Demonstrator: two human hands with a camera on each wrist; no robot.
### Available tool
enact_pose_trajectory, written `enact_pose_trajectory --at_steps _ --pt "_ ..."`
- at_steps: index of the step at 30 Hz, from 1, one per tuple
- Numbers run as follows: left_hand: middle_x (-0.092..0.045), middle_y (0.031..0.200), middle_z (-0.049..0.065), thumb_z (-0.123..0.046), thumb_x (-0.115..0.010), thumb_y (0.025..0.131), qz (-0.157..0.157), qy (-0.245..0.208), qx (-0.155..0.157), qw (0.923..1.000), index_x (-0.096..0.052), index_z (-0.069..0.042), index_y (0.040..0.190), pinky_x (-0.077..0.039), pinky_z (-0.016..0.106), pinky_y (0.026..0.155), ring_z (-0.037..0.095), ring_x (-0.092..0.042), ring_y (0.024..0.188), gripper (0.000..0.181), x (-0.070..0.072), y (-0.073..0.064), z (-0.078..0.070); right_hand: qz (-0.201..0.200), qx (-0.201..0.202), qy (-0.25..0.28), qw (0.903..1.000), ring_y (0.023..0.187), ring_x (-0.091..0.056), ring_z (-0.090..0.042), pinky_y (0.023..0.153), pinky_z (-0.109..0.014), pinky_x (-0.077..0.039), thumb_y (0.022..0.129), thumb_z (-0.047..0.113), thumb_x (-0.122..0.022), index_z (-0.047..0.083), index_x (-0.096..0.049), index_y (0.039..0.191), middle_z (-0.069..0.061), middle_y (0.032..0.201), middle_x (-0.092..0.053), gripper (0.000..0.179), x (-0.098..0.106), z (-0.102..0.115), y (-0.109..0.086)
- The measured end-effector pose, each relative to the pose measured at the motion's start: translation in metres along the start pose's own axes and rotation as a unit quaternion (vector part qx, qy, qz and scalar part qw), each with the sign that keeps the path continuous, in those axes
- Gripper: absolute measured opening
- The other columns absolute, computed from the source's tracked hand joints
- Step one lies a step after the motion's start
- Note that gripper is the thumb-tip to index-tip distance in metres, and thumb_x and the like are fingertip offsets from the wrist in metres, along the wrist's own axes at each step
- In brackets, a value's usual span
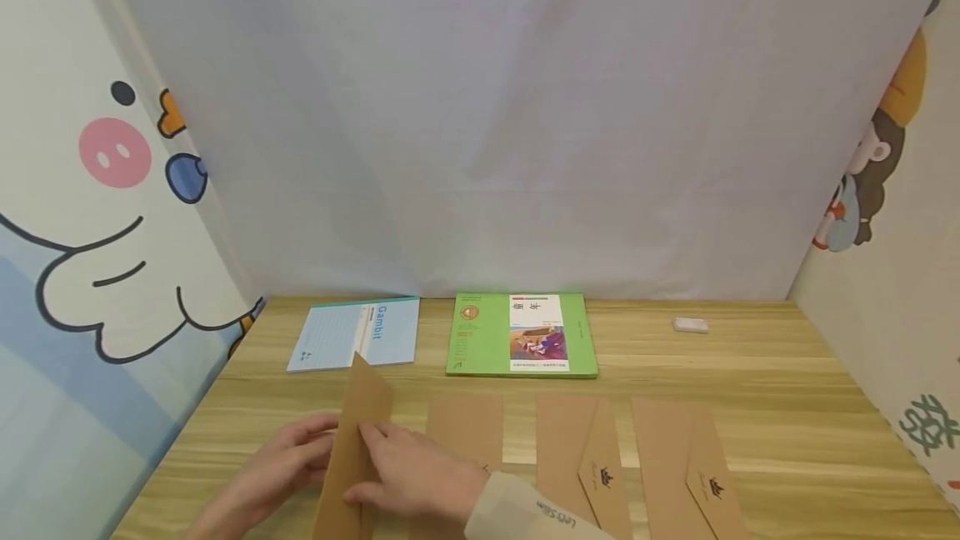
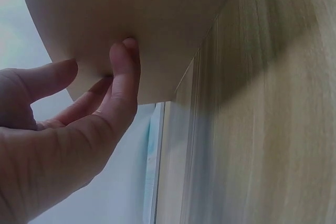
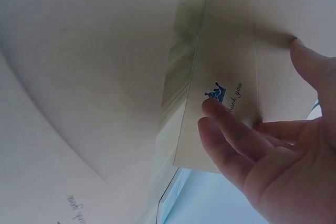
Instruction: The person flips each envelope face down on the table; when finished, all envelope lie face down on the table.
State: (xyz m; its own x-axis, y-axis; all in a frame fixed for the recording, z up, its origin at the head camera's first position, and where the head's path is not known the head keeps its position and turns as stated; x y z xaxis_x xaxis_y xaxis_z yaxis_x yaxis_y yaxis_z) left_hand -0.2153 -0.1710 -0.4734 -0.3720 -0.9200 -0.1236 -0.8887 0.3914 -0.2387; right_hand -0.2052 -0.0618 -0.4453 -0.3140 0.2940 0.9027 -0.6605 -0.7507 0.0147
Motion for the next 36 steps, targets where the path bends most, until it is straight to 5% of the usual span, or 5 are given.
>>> enact_pose_trajectory --at_steps 18,24,28,36 --pt "-0.061 0.114 0.021 -0.016 -0.047 0.100 0.008 0.009 0.016 0.9998 -0.033 0.015 0.138 -0.052 0.040 0.078 0.030 -0.063 0.096 0.051 -0.003 0.001 0.009 0.009 0.019 0.050 0.9985 0.125 -0.044 -0.016 0.100 -0.028 -0.036 0.091 0.058 -0.050 0.000 -0.023 0.149 -0.015 0.141 -0.043 0.087 0.002 0.006 -0.002" --pt "-0.057 0.120 0.024 -0.024 -0.052 0.099 0.006 0.004 0.030 0.9995 -0.030 0.017 0.138 -0.051 0.041 0.081 0.030 -0.061 0.100 0.060 -0.002 0.001 0.010 0.015 0.018 0.104 0.9943 0.111 -0.055 -0.011 0.095 -0.024 -0.040 0.091 0.057 -0.050 0.002 -0.018 0.151 -0.014 0.145 -0.038 0.087 0.003 0.006 -0.003" --pt "-0.056 0.122 0.024 -0.029 -0.053 0.099 0.010 0.000 0.035 0.9993 -0.034 0.016 0.137 -0.051 0.041 0.083 0.029 -0.062 0.099 0.061 -0.002 0.001 0.010 0.020 0.025 0.187 0.9818 0.103 -0.059 -0.007 0.087 -0.020 -0.044 0.092 0.050 -0.055 0.005 -0.014 0.152 -0.011 0.149 -0.031 0.086 0.004 0.007 -0.003" --pt "-0.059 0.117 0.024 -0.033 -0.048 0.101 0.021 0.009 0.044 0.9988 -0.030 0.020 0.136 -0.050 0.043 0.083 0.032 -0.062 0.097 0.066 -0.001 0.000 0.014 0.018 0.030 0.348 0.9370 0.105 -0.058 -0.008 0.081 -0.020 -0.048 0.090 0.033 -0.066 0.010 -0.018 0.152 -0.009 0.151 -0.028 0.082 0.007 0.009 -0.003"
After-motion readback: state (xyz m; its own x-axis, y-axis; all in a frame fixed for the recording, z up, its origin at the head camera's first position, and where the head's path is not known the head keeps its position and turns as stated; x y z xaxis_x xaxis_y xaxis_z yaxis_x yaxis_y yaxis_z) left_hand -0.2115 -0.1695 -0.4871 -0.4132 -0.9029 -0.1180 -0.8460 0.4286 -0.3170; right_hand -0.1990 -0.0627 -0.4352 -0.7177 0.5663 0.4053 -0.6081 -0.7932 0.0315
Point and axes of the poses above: each hand's wrist, its own y-axis towards the middle knuckle, its own x-axis out of the back of the hand, z = x × y, the point moved 9 cm from there along y, towards the middle knuckle
